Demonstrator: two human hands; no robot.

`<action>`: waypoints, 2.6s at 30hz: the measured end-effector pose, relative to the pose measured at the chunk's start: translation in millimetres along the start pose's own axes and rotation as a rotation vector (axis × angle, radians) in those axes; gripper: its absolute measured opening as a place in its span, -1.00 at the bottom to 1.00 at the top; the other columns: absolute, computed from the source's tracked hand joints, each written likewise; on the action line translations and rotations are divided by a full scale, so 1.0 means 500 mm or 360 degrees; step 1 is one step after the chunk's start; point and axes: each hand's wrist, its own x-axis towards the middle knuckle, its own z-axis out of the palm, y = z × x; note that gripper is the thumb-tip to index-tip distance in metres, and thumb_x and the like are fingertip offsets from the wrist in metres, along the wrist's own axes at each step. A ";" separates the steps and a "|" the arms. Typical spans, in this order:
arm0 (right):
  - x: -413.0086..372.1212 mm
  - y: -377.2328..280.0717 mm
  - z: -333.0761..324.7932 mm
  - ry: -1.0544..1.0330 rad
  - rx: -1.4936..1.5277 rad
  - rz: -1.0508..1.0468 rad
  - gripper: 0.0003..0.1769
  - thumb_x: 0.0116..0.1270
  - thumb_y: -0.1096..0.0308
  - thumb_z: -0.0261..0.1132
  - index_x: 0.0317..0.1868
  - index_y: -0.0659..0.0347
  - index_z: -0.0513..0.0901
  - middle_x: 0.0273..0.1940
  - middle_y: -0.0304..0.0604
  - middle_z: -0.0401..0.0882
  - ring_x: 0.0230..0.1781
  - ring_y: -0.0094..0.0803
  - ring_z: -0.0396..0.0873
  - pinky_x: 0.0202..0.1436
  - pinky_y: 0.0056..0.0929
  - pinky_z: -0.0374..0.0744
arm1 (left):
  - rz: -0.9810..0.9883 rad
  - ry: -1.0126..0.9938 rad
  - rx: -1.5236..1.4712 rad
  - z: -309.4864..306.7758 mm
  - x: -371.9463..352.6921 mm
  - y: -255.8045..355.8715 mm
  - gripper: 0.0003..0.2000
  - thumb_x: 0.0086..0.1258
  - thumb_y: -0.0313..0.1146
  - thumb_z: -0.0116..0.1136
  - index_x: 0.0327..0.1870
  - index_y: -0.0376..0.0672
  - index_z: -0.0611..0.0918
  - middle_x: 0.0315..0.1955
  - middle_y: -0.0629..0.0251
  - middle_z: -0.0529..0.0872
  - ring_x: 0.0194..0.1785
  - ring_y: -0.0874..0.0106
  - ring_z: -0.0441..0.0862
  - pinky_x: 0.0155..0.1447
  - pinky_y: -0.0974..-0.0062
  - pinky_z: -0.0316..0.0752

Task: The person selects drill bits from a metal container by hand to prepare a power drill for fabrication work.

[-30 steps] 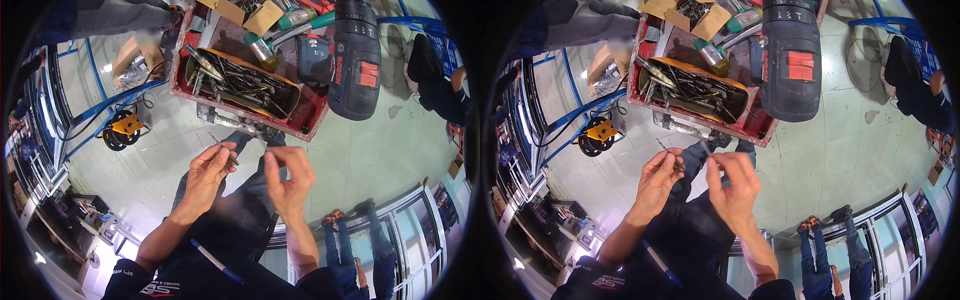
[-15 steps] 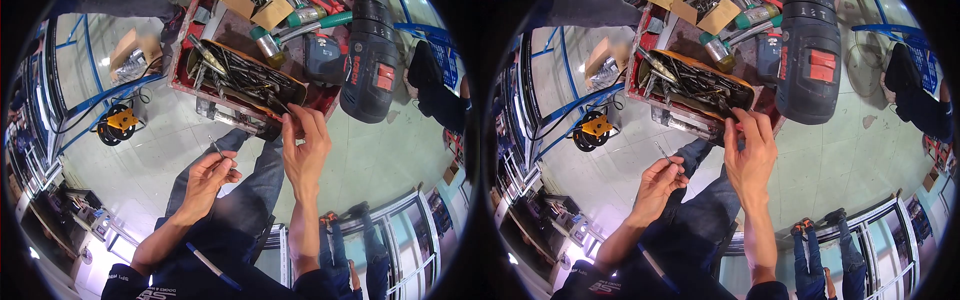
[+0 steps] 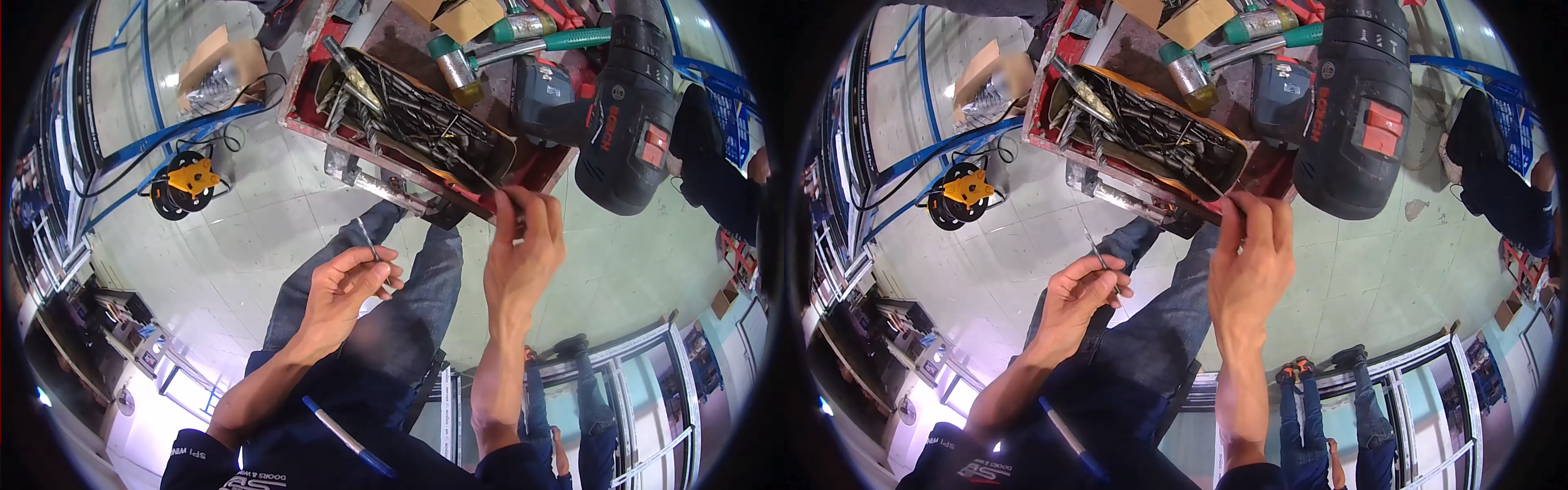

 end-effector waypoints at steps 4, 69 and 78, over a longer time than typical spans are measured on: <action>-0.029 -0.003 -0.039 -0.0009 0.0150 0.0245 -0.93 0.44 0.45 0.37 -0.20 0.28 0.69 -0.35 -0.16 0.58 -0.42 -0.36 0.57 -0.39 -0.39 0.45 | 0.0073 -0.0010 -0.0031 0.019 0.012 0.014 -0.76 0.58 -0.42 0.17 0.15 -0.32 0.64 -0.07 0.17 0.76 0.01 0.35 0.75 0.08 0.43 0.64; 0.047 -0.041 -0.060 -0.0775 0.0746 0.0392 -0.81 0.47 0.41 0.36 -0.08 0.41 0.73 -0.37 -0.18 0.72 -0.44 -0.58 0.62 -0.36 -0.58 0.60 | 0.0064 0.0150 -0.0399 -0.029 -0.005 -0.003 -0.70 0.65 -0.30 0.07 0.24 -0.27 0.59 -0.10 0.22 0.74 -0.04 0.35 0.77 -0.02 0.48 0.72; 0.013 -0.040 -0.065 -0.0906 0.1219 0.0599 -0.74 0.61 0.31 0.22 0.01 0.37 0.68 -0.33 -0.20 0.68 -0.41 -0.58 0.59 -0.30 -0.57 0.59 | 0.0244 -0.0025 -0.0212 0.016 0.027 0.033 -0.68 0.64 -0.30 0.11 0.26 -0.28 0.59 -0.08 0.19 0.73 -0.01 0.31 0.77 0.05 0.35 0.70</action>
